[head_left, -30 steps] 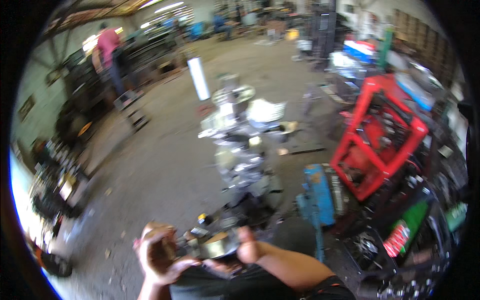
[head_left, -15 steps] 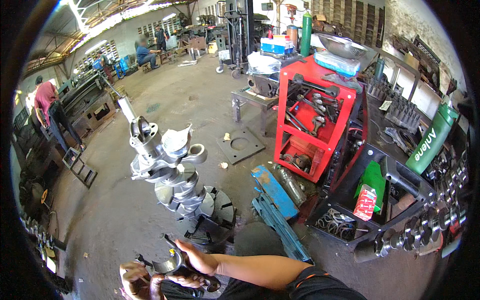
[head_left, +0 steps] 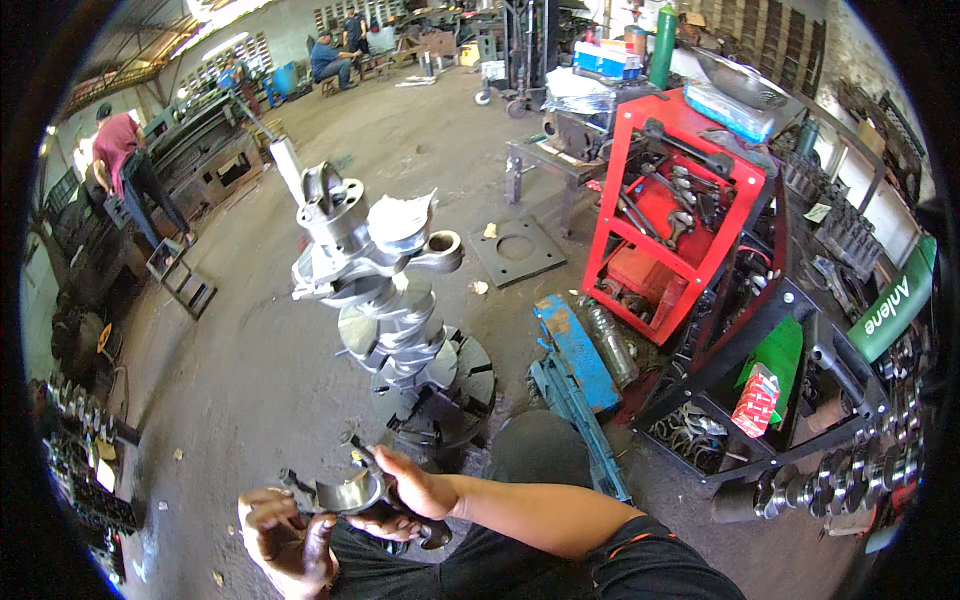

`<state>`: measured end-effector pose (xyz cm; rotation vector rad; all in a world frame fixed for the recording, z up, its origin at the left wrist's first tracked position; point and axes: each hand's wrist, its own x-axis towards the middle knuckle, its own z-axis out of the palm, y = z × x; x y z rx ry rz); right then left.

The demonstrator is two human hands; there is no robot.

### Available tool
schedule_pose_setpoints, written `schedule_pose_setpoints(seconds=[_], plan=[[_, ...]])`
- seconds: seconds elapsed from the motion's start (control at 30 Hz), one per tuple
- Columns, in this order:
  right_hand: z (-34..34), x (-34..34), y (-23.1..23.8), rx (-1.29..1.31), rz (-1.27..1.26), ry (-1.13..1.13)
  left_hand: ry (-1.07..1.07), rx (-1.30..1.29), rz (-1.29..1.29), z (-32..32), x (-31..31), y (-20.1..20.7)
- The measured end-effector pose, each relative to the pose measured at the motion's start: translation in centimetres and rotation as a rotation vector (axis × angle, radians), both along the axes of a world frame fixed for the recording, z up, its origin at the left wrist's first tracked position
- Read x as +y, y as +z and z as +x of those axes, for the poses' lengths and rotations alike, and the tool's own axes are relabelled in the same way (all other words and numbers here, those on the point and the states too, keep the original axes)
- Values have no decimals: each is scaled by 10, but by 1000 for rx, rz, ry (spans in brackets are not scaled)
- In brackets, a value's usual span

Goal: The person assembles a crankshaft by attaching a connecting rod, tightening it with a cordless impact driver, and then cleaning the rod with a cloth. The crankshaft is held in a vertical stand during the process.

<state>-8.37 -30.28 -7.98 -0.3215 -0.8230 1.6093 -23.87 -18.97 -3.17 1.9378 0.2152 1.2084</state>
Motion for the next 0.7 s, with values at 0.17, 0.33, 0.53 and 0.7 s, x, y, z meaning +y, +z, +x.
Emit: schedule_pose_setpoints(seconds=[0.17, 0.33, 0.53, 0.7], plan=[[-9, -3, -3, -59, 19, -459, -103, 108, 194, -3, -5, 17], [6, -4, -3, -326, 265, -584, -379, 294, 427, 7, -8, 39], [11, -3, -4, -676, 331, -834, -295, 661, 574, 8, -19, 58], [22, -5, -3, -832, 367, -880, -636, 791, 160, 1, -37, 58]])
